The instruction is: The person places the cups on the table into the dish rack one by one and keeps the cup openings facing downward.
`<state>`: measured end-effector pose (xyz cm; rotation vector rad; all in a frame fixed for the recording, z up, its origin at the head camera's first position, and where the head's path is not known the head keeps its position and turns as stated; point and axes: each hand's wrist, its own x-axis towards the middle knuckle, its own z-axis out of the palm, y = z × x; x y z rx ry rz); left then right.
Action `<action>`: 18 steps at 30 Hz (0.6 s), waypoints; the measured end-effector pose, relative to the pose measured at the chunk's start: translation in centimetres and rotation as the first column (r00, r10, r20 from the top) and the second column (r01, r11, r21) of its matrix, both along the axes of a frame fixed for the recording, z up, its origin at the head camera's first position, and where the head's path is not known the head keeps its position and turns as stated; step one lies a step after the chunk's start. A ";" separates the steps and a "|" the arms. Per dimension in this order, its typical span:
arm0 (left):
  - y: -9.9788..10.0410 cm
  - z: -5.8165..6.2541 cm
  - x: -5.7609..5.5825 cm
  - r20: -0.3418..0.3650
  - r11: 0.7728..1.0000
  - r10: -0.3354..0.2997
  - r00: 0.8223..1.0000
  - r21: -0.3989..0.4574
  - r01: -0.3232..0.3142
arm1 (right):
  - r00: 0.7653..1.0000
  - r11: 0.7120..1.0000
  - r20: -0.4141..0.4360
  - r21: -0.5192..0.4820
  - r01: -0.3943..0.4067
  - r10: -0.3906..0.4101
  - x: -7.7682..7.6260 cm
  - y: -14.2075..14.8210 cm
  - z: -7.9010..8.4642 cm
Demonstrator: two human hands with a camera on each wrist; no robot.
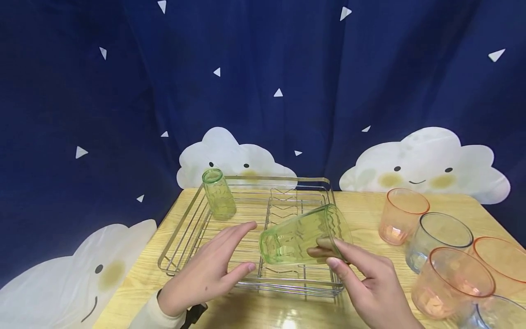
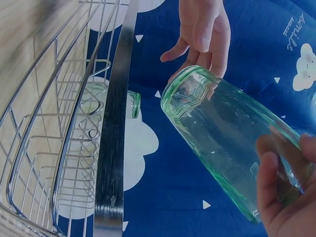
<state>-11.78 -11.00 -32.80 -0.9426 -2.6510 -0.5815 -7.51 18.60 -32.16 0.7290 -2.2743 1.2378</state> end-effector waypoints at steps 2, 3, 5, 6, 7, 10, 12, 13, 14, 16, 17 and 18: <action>0.0 0.0 0.0 0.008 1.000 0.001 1.000 -0.003 -0.001 | 1.000 1.000 0.026 0.007 0.001 -0.001 0.1 0.0 0.1; 0.1 0.0 0.1 0.012 1.000 0.002 1.000 -0.004 -0.002 | 1.000 1.000 0.028 0.011 0.002 -0.002 0.1 0.0 0.2; 0.1 0.0 0.1 0.018 1.000 0.003 1.000 -0.004 -0.003 | 1.000 1.000 0.027 0.016 0.004 -0.005 0.1 0.0 0.2; 0.1 0.0 0.1 0.021 1.000 0.001 1.000 -0.001 -0.001 | 0.999 1.000 0.033 0.017 0.004 -0.005 0.2 0.0 0.2; 0.2 0.0 0.1 0.022 1.000 -0.001 1.000 0.002 0.001 | 0.999 1.000 0.034 0.016 0.005 -0.006 0.2 0.0 0.2; 0.3 -0.1 0.2 0.023 1.000 -0.007 1.000 0.004 0.007 | 0.999 1.000 0.040 0.016 0.009 -0.009 0.3 0.0 0.1; 0.4 -0.1 0.2 0.021 1.000 -0.012 1.000 0.003 0.012 | 0.999 1.000 0.044 0.010 0.009 -0.009 0.4 0.0 0.0; 0.4 -0.1 0.2 0.022 1.000 -0.014 1.000 0.001 0.014 | 1.000 1.000 0.022 0.001 -0.004 0.004 0.3 0.0 0.0; 0.4 -0.1 0.2 0.022 1.000 -0.013 1.000 0.001 0.013 | 1.000 1.000 0.000 -0.007 -0.020 0.020 0.2 -0.1 -0.1; 0.3 -0.1 0.2 0.025 1.000 -0.011 1.000 0.007 0.011 | 0.998 0.998 -0.027 -0.019 -0.054 0.054 0.0 -0.2 -0.2; 0.3 -0.1 0.3 0.026 1.000 -0.009 1.000 0.010 0.008 | 0.997 0.997 -0.037 -0.026 -0.073 0.072 -0.1 -0.2 -0.2; 0.3 -0.1 0.3 0.027 1.000 -0.007 1.000 0.013 0.007 | 0.995 0.995 -0.048 -0.032 -0.094 0.092 -0.2 -0.2 -0.3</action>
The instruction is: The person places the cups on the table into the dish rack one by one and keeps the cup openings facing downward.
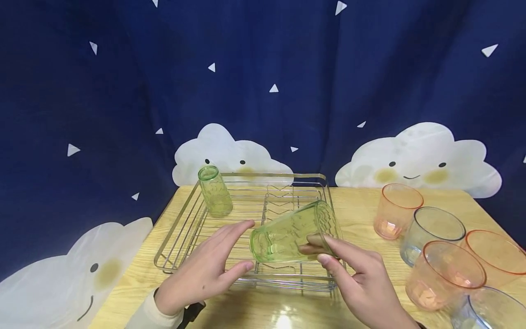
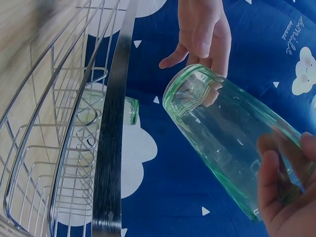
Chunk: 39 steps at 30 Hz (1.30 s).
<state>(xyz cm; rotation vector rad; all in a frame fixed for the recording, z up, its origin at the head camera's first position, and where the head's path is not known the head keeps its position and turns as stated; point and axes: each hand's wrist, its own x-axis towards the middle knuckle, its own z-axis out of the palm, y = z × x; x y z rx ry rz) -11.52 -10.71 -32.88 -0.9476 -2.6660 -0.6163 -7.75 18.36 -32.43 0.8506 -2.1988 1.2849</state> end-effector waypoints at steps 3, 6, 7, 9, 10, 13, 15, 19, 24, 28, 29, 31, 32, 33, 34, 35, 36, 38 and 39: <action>-0.1 0.1 0.0 -0.002 1.000 0.001 1.000 0.003 -0.001 | 1.000 1.000 0.003 0.001 -0.025 0.025 -0.1 -0.1 -0.1; 0.0 0.1 0.0 -0.001 1.000 -0.003 1.000 -0.002 0.003 | 1.000 1.000 -0.011 -0.004 -0.026 0.026 -0.1 -0.1 -0.1; 0.0 0.2 0.0 0.001 1.000 -0.004 1.000 -0.002 0.004 | 1.000 1.000 -0.008 -0.004 -0.023 0.023 0.0 -0.1 -0.1; 0.0 0.2 0.0 0.010 1.000 -0.005 1.000 0.001 0.005 | 1.000 1.000 -0.002 -0.011 -0.026 0.026 0.1 -0.2 -0.1; 0.1 0.2 0.0 0.016 1.000 -0.005 1.000 0.003 0.005 | 0.999 0.999 -0.005 -0.027 -0.042 0.042 0.0 -0.3 -0.1; 0.2 0.3 0.1 0.033 1.000 -0.005 0.999 0.005 0.005 | 0.991 0.984 -0.025 -0.117 -0.135 0.133 -0.3 -0.4 -0.5; 0.3 0.3 0.1 0.040 1.000 -0.003 0.999 -0.002 0.003 | 0.976 0.959 -0.060 -0.182 -0.216 0.208 -0.6 -0.6 -0.8; 0.3 0.2 0.2 0.060 1.000 0.000 0.998 -0.018 0.001 | 0.951 0.919 -0.107 -0.246 -0.307 0.289 -0.9 -0.8 -1.4; 0.3 0.3 0.2 0.084 1.000 0.006 0.996 -0.021 -0.004 | 0.942 0.907 -0.127 -0.255 -0.334 0.311 -1.1 -0.9 -1.4; 0.3 0.4 0.3 0.102 1.000 0.010 0.995 -0.014 -0.008 | 0.939 0.906 -0.146 -0.252 -0.341 0.313 -1.2 -1.0 -1.3; 0.3 0.4 0.3 0.106 1.000 0.010 0.994 -0.014 -0.008 | 0.937 0.904 -0.147 -0.253 -0.345 0.317 -1.2 -1.0 -1.3; 0.4 0.5 0.3 0.104 1.000 0.012 0.995 -0.021 -0.010 | 0.934 0.901 -0.151 -0.251 -0.354 0.325 -1.2 -1.1 -1.4; 0.4 0.5 0.3 0.100 1.000 0.012 0.995 -0.023 -0.010 | 0.933 0.900 -0.151 -0.250 -0.357 0.328 -1.2 -1.1 -1.5; 0.5 0.5 0.3 0.092 1.000 0.013 0.996 -0.025 -0.011 | 0.931 0.897 -0.150 -0.251 -0.363 0.334 -1.2 -1.1 -1.5; 0.5 0.5 0.3 0.087 1.000 0.015 0.996 -0.023 -0.013 | 0.929 0.895 -0.148 -0.253 -0.367 0.339 -1.2 -1.1 -1.5; 0.5 0.6 0.3 0.081 1.000 0.017 0.997 -0.020 -0.016 | 0.929 0.895 -0.144 -0.252 -0.368 0.341 -1.3 -1.0 -1.5; 0.5 0.6 0.4 0.074 1.000 0.019 0.997 -0.016 -0.017 | 0.931 0.898 -0.138 -0.249 -0.363 0.338 -1.3 -1.0 -1.5; 0.5 0.6 0.5 0.069 1.000 0.017 0.997 -0.004 -0.017 | 0.938 0.907 -0.107 -0.242 -0.345 0.329 -1.2 -0.9 -1.5; 0.4 0.6 0.5 0.065 1.000 0.017 0.998 -0.002 -0.016 | 0.945 0.917 -0.082 -0.231 -0.326 0.316 -1.1 -0.8 -1.4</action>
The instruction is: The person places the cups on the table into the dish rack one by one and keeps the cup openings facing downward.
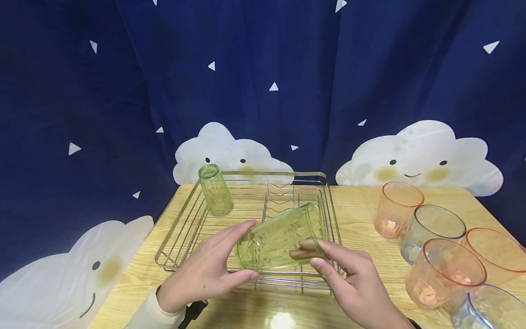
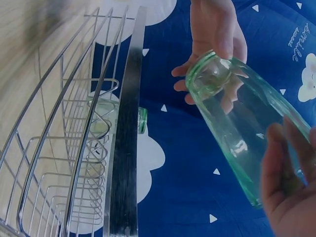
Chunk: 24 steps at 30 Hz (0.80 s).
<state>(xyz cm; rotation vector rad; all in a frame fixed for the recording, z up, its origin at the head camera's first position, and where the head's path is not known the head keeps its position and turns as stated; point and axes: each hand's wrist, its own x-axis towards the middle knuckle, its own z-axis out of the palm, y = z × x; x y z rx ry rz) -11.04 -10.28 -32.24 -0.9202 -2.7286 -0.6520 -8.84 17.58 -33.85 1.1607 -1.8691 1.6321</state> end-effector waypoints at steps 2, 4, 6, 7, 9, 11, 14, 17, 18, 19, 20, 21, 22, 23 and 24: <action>-0.1 0.0 0.0 -0.004 1.000 -0.003 1.000 0.004 0.003 | 0.998 0.997 0.044 0.067 0.049 -0.052 0.2 0.2 0.1; -0.3 -0.1 0.0 -0.011 1.000 -0.005 1.000 0.004 0.005 | 0.992 0.986 0.066 0.140 0.096 -0.106 0.4 0.5 0.2; -0.4 -0.2 0.0 -0.021 1.000 -0.003 1.000 0.002 0.003 | 0.985 0.969 0.070 0.204 0.139 -0.156 0.5 0.7 0.3; -0.5 -0.2 0.0 -0.027 1.000 -0.003 1.000 0.004 0.003 | 0.982 0.962 0.071 0.225 0.153 -0.173 0.5 0.7 0.3; -0.6 -0.3 0.0 -0.046 1.000 -0.003 0.999 0.009 0.004 | 0.979 0.955 0.067 0.244 0.170 -0.191 0.5 0.8 0.4; -0.7 -0.3 -0.1 -0.070 1.000 -0.008 0.998 0.021 0.009 | 0.974 0.950 0.089 0.257 0.179 -0.208 0.5 0.8 0.4; -0.8 -0.2 -0.1 -0.118 0.998 -0.019 0.993 0.050 0.025 | 0.965 0.944 0.124 0.270 0.191 -0.231 0.6 0.8 0.5; -1.0 -0.2 -0.2 -0.150 0.995 -0.032 0.988 0.087 0.045 | 0.966 0.951 0.139 0.250 0.179 -0.219 0.5 0.9 0.3; -1.0 -0.2 -0.2 -0.156 0.994 -0.035 0.987 0.096 0.050 | 0.966 0.953 0.143 0.248 0.176 -0.215 0.5 0.9 0.2; -1.1 -0.1 -0.2 -0.161 0.993 -0.037 0.986 0.105 0.054 | 0.969 0.957 0.143 0.237 0.167 -0.204 0.4 0.9 0.1; -1.2 -0.1 -0.2 -0.163 0.992 -0.038 0.986 0.112 0.057 | 0.971 0.960 0.138 0.228 0.161 -0.195 0.3 0.9 -0.1; -1.2 -0.1 -0.2 -0.165 0.991 -0.041 0.985 0.118 0.061 | 0.973 0.963 0.135 0.221 0.154 -0.187 0.3 0.9 -0.2; -1.2 -0.1 -0.2 -0.167 0.990 -0.042 0.985 0.125 0.063 | 0.975 0.966 0.130 0.212 0.149 -0.179 0.2 0.9 -0.4; -1.3 0.0 -0.2 -0.167 0.989 -0.041 0.985 0.130 0.063 | 0.974 0.963 0.130 0.220 0.156 -0.187 0.1 0.9 -0.4; -1.3 0.0 -0.2 -0.161 0.988 -0.040 0.986 0.138 0.062 | 0.972 0.960 0.131 0.226 0.164 -0.197 0.1 1.0 -0.5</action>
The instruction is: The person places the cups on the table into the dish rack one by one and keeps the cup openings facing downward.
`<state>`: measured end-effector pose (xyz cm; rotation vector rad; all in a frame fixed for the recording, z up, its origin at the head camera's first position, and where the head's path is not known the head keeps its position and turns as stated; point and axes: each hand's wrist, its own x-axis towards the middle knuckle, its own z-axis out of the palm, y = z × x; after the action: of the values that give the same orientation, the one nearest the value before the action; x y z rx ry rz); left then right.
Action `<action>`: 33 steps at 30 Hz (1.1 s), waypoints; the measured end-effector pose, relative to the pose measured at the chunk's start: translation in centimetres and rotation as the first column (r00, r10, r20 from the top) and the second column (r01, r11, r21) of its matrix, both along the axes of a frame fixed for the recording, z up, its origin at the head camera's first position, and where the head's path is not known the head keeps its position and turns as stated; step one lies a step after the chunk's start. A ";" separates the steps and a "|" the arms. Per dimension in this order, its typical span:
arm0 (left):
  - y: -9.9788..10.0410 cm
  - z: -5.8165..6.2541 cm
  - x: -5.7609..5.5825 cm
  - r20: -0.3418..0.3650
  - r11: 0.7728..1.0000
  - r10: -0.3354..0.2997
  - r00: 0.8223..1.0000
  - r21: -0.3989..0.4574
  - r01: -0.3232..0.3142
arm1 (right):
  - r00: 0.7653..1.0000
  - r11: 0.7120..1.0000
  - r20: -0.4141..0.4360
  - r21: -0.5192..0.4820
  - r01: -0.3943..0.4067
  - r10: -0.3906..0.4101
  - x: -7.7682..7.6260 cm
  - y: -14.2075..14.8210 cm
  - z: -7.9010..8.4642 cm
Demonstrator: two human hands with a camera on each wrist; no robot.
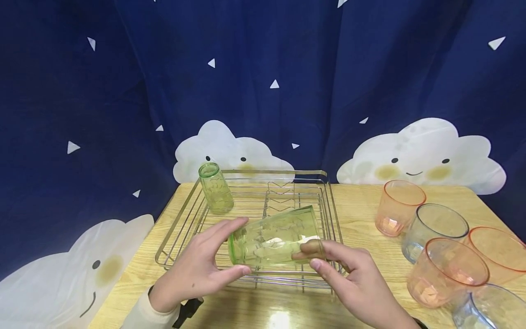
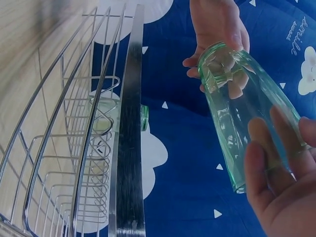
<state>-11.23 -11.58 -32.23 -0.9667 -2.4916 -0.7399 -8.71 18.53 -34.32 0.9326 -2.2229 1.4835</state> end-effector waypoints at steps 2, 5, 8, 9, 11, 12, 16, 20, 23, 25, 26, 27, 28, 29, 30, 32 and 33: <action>-0.1 0.0 0.0 0.008 1.000 -0.005 1.000 0.020 0.005 | 1.000 1.000 0.001 0.008 0.014 -0.014 0.0 0.0 -0.1; -0.1 0.1 0.1 0.013 0.999 -0.011 1.000 0.051 0.010 | 0.999 0.999 0.019 0.023 0.035 -0.035 0.2 0.1 -0.2; 0.0 0.1 0.0 -0.005 0.998 -0.020 1.000 0.059 0.020 | 0.998 0.998 0.027 0.031 0.051 -0.052 0.3 0.3 -0.3; 0.0 0.1 0.0 -0.016 0.998 -0.024 1.000 0.059 0.025 | 0.998 0.998 0.028 0.032 0.058 -0.059 0.3 0.4 -0.4; 0.0 0.1 -0.1 -0.040 0.998 -0.035 0.999 0.057 0.037 | 0.998 0.998 0.033 0.031 0.061 -0.062 0.3 0.5 -0.5; 0.0 0.1 -0.1 -0.049 0.998 -0.038 0.998 0.057 0.040 | 0.998 0.998 0.036 0.032 0.058 -0.060 0.3 0.5 -0.6; -0.2 0.0 -0.2 -0.064 0.996 -0.050 0.997 0.071 0.055 | 0.998 0.999 0.049 0.019 0.026 -0.027 0.1 0.4 -0.7; -0.3 0.0 -0.1 -0.074 0.994 -0.056 0.996 0.089 0.062 | 0.998 1.000 0.057 0.011 -0.003 0.003 0.0 0.3 -0.6; -0.3 0.0 -0.2 -0.087 0.992 -0.063 0.994 0.102 0.072 | 0.998 1.000 0.066 0.016 -0.008 0.006 0.0 0.3 -0.5; -0.4 0.1 -0.2 -0.096 0.991 -0.068 0.993 0.109 0.079 | 0.998 1.000 0.069 0.018 -0.011 0.009 0.0 0.2 -0.5; -0.3 0.1 -0.2 -0.102 0.991 -0.071 0.992 0.110 0.082 | 0.998 1.000 0.069 0.022 -0.008 0.007 0.0 0.2 -0.5; -0.3 0.2 -0.3 -0.110 0.990 -0.073 0.991 0.110 0.086 | 0.998 1.000 0.069 0.019 -0.011 0.010 0.0 0.2 -0.5; -0.3 0.2 -0.3 -0.119 0.990 -0.074 0.990 0.108 0.087 | 0.998 1.000 0.067 0.008 -0.021 0.021 0.0 0.2 -0.5; -0.3 0.3 -0.3 -0.128 0.990 -0.078 0.989 0.106 0.091 | 0.997 0.999 0.064 -0.002 -0.033 0.033 -0.1 0.1 -0.5; -0.3 0.3 -0.3 -0.136 0.990 -0.079 0.988 0.103 0.093 | 0.997 0.999 0.061 -0.011 -0.041 0.041 -0.1 0.1 -0.6; -0.2 0.5 -0.4 -0.148 0.991 -0.081 0.986 0.094 0.096 | 0.997 0.998 0.058 -0.028 -0.057 0.059 -0.2 0.1 -0.6; -0.2 0.6 -0.4 -0.150 0.991 -0.081 0.985 0.090 0.096 | 0.996 0.997 0.057 -0.037 -0.065 0.067 -0.2 0.1 -0.6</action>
<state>-11.59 -11.77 -31.61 -1.0624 -2.2782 -0.7806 -8.92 18.65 -34.95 0.9721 -2.2186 1.5932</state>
